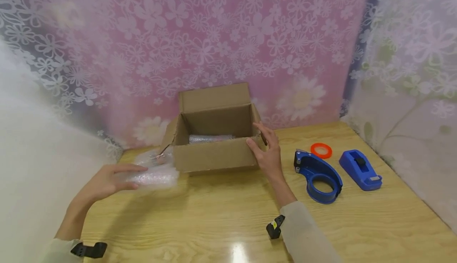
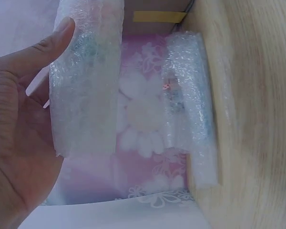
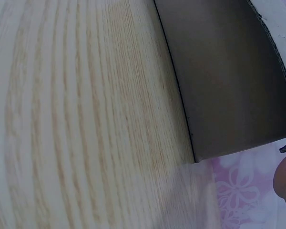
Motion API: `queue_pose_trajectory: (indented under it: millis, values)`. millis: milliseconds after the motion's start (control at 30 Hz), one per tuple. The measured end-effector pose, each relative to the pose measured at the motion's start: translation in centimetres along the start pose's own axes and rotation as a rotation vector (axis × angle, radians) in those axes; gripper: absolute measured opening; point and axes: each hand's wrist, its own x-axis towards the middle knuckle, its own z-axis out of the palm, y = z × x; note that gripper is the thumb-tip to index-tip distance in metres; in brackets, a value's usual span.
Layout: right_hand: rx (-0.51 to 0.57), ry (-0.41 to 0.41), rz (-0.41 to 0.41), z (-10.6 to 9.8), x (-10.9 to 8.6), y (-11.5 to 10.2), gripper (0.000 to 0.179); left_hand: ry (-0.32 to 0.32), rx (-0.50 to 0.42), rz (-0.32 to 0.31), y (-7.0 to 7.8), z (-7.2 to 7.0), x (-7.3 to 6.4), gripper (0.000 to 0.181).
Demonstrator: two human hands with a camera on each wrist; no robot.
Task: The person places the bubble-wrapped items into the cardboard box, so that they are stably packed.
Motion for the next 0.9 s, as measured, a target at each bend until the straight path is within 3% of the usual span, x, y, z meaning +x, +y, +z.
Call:
queue_pose_trajectory:
  millis: [367, 667, 900]
  values:
    - [-0.009, -0.006, -0.022, 0.2, 0.2, 0.2, 0.050, 0.049, 0.000, 0.045, 1.9, -1.7, 0.4, 0.044]
    - [-0.019, 0.000, -0.011, 0.1, 0.2, -0.1, 0.051, 0.172, -0.057, 0.087, 4.5, -1.2, 3.7, 0.046]
    - [-0.008, -0.013, 0.010, 0.2, 0.2, 0.2, 0.051, 0.254, -0.006, 0.173, 6.7, -0.8, 7.0, 0.049]
